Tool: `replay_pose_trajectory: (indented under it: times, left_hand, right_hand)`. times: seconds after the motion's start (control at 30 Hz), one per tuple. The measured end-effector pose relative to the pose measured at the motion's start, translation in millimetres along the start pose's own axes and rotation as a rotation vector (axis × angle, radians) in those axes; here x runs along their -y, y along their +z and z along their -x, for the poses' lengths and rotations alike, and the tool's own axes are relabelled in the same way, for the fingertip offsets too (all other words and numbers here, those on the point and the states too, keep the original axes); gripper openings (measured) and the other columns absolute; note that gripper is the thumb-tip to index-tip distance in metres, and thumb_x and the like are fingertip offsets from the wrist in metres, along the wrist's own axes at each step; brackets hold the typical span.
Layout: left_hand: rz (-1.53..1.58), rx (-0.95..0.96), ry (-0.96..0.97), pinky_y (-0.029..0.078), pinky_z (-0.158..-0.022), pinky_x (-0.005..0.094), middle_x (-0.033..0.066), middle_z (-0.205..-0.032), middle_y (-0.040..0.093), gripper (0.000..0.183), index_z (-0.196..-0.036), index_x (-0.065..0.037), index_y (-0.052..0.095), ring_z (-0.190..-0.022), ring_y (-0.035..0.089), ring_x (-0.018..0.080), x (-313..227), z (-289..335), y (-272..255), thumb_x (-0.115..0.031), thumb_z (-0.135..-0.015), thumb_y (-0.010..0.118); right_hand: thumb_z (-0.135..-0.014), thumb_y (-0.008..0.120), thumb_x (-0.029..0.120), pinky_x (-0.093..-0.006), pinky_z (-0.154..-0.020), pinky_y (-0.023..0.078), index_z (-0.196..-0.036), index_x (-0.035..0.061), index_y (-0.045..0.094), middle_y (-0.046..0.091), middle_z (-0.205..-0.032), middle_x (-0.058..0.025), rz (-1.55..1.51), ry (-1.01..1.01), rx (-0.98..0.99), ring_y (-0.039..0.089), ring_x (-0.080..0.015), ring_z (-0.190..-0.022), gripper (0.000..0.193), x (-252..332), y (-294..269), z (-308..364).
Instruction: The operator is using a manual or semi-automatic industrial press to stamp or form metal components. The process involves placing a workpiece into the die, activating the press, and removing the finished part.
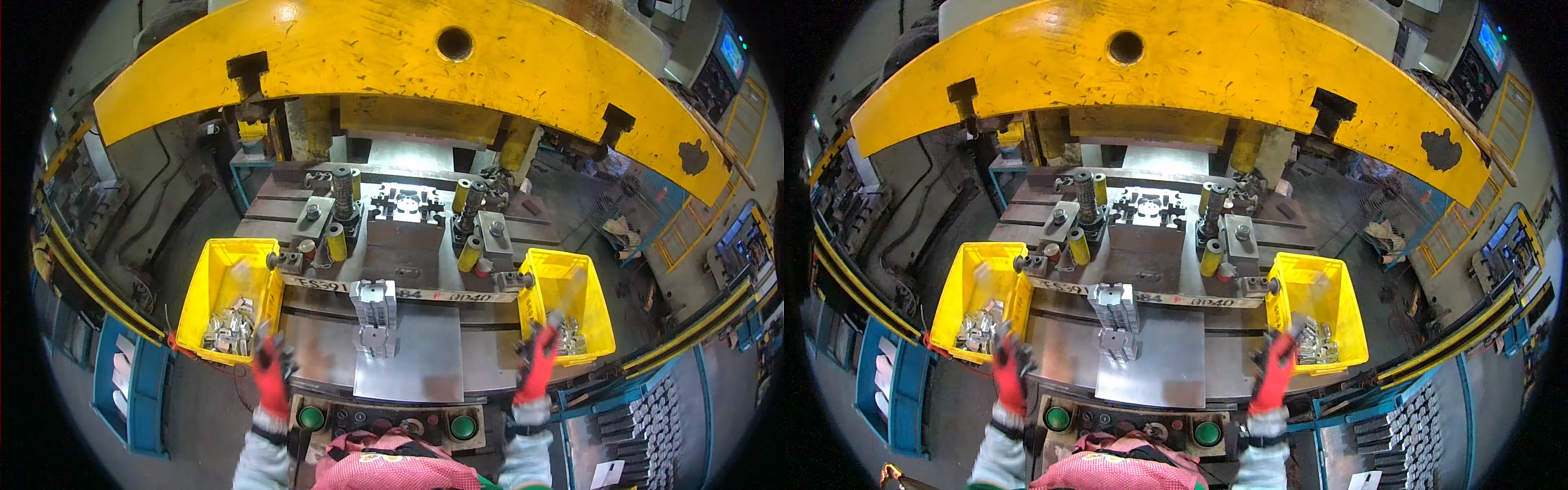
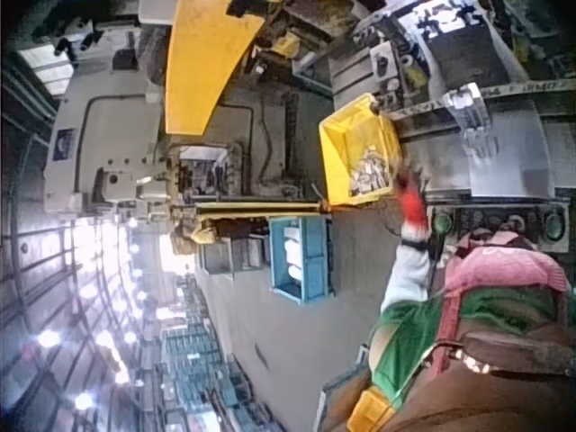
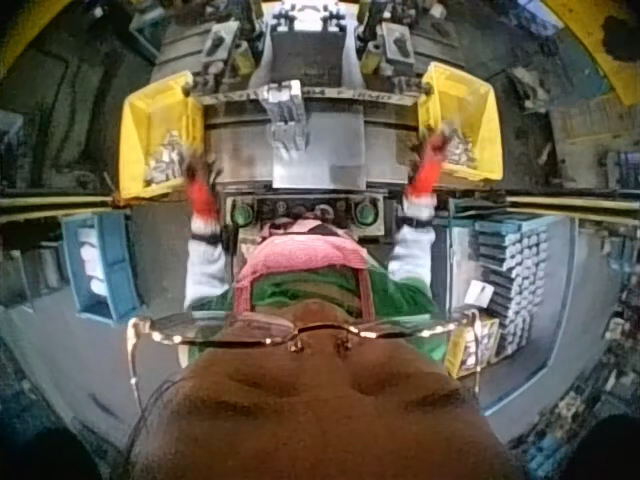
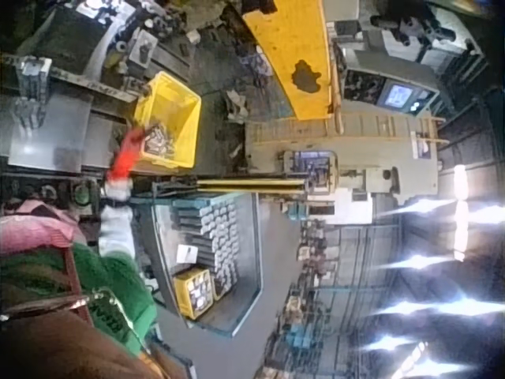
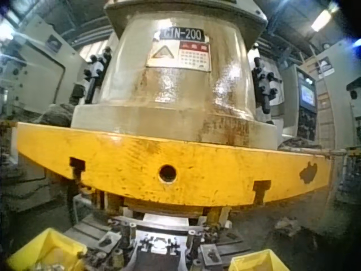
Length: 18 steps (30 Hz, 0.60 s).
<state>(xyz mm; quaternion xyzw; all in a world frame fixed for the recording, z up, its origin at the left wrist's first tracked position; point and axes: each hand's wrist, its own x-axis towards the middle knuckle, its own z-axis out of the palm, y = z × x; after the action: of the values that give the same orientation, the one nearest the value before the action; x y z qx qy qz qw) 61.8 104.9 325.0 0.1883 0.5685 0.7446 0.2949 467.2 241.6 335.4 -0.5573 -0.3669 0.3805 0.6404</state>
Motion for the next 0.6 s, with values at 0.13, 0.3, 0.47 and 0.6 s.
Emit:
replay_pose_trajectory:
  times: [0.13, 0.3, 0.47, 0.6]
  left_hand:
    - [0.029, 0.553, -0.21, 0.029, -0.037, 0.0182, -0.0046, -0.069, 0.049, 0.034, -0.116, -0.013, 0.048, -0.049, 0.04, 0.0041, -21.2, -57.4, 134.4, -0.031, -0.087, 0.048]
    - [-0.085, 0.703, -0.401, 0.031, -0.038, 0.0217, -0.0025, -0.057, 0.046, 0.032, -0.098, -0.012, 0.058, -0.045, 0.042, 0.0064, -2.6, -109.1, 244.8, -0.039, -0.081, 0.055]
    - [0.092, 0.568, -0.396, 0.03, -0.036, 0.0227, -0.0029, -0.052, 0.04, 0.035, -0.102, -0.011, 0.054, -0.043, 0.041, 0.0071, 1.5, -104.1, 244.5, -0.039, -0.081, 0.056]
    - [-0.012, 0.361, 0.101, 0.03, -0.038, 0.0173, -0.0035, -0.072, 0.051, 0.027, -0.111, -0.011, 0.05, -0.054, 0.044, 0.0037, -4.2, -75.4, 123.0, -0.024, -0.087, 0.047]
  right_hand:
    - [-0.08, 0.058, 0.015, -0.019, -0.07, 0.04, -0.122, 0.0057, 0.041, 0.052, -0.102, -0.002, -0.191, -0.03, 0.649, 0.048, -0.0064, -0.081, 0.046, 39.0, 134.7, -14.4]
    - [-0.075, 0.065, 0.021, -0.0229, -0.066, 0.042, -0.115, 0.0043, 0.047, 0.056, -0.093, 0.0001, -0.019, 0.041, 0.787, 0.05, -0.008, -0.075, 0.047, 3.0, 231.2, -90.9]
    - [-0.073, 0.066, 0.021, -0.0227, -0.071, 0.04, -0.113, 0.0042, 0.048, 0.056, -0.091, -0.0027, -0.055, -0.014, 0.67, 0.051, -0.0102, -0.083, 0.047, 5.2, 220.6, -80.7]
    - [-0.081, 0.055, 0.014, -0.0224, -0.074, 0.037, -0.122, 0.0045, 0.038, 0.051, -0.105, -0.0057, -0.161, -0.195, 0.425, 0.047, -0.0114, -0.088, 0.045, 43.8, 139.4, -3.4]
